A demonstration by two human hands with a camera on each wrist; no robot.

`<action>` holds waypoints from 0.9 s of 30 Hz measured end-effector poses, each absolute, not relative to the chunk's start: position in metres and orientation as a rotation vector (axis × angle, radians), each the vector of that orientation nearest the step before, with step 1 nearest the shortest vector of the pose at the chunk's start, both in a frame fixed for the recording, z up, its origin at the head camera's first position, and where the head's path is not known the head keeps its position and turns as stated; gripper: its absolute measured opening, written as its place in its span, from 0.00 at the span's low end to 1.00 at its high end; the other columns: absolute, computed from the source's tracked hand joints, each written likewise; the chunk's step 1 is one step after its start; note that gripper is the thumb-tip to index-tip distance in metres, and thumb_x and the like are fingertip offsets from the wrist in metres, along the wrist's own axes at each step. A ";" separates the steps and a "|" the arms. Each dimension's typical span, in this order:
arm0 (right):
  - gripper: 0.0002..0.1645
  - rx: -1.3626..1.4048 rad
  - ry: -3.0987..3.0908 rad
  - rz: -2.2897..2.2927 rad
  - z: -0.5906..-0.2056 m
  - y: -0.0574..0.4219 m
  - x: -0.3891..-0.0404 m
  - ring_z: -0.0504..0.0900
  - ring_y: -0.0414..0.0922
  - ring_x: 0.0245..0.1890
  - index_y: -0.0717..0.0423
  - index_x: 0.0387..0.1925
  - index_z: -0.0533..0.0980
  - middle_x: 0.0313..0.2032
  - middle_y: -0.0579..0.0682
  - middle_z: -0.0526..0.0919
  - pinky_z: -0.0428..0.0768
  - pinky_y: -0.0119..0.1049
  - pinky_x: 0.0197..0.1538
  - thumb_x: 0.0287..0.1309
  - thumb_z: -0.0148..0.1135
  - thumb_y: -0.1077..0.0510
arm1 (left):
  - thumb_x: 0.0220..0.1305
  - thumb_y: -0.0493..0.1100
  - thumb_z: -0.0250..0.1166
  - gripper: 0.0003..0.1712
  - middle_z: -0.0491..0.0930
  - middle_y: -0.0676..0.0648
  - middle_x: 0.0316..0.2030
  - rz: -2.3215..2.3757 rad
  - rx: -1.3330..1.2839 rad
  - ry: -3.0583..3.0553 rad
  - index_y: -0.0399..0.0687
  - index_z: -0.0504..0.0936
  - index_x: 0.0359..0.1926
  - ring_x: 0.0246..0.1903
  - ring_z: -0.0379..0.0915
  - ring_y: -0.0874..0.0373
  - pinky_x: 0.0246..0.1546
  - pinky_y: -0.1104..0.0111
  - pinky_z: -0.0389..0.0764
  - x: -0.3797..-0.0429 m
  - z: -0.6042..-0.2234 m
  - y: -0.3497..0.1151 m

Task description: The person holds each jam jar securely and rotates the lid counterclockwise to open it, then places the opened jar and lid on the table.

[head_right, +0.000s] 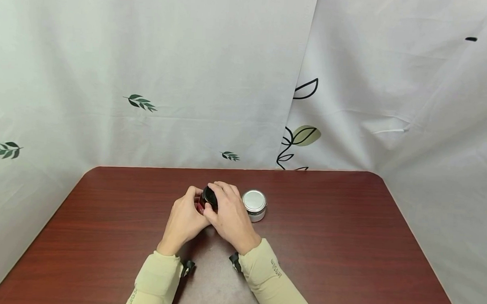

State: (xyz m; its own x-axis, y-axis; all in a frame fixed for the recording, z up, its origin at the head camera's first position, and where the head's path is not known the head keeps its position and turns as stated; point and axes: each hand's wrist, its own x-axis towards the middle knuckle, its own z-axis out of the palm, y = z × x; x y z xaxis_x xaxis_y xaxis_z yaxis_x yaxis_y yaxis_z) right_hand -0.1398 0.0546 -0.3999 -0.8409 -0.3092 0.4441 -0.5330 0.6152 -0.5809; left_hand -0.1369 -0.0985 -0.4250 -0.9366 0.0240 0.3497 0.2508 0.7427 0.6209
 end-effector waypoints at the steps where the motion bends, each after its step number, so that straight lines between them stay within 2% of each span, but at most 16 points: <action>1: 0.28 0.684 -2.540 1.057 -0.400 0.055 -0.140 0.73 0.51 0.61 0.61 0.62 0.76 0.60 0.53 0.78 0.72 0.45 0.62 0.59 0.65 0.59 | 0.48 0.51 0.77 0.29 0.82 0.47 0.33 -1.001 -0.213 -2.625 0.45 0.76 0.47 0.31 0.80 0.52 0.33 0.58 0.79 -0.137 -0.425 -0.099; 27: 0.28 0.689 -2.537 1.098 -0.401 0.054 -0.139 0.72 0.50 0.61 0.58 0.64 0.74 0.62 0.53 0.76 0.73 0.45 0.61 0.61 0.62 0.61 | 0.48 0.51 0.76 0.29 0.82 0.47 0.35 -1.024 -0.209 -2.618 0.45 0.75 0.48 0.33 0.80 0.51 0.35 0.56 0.80 -0.138 -0.428 -0.098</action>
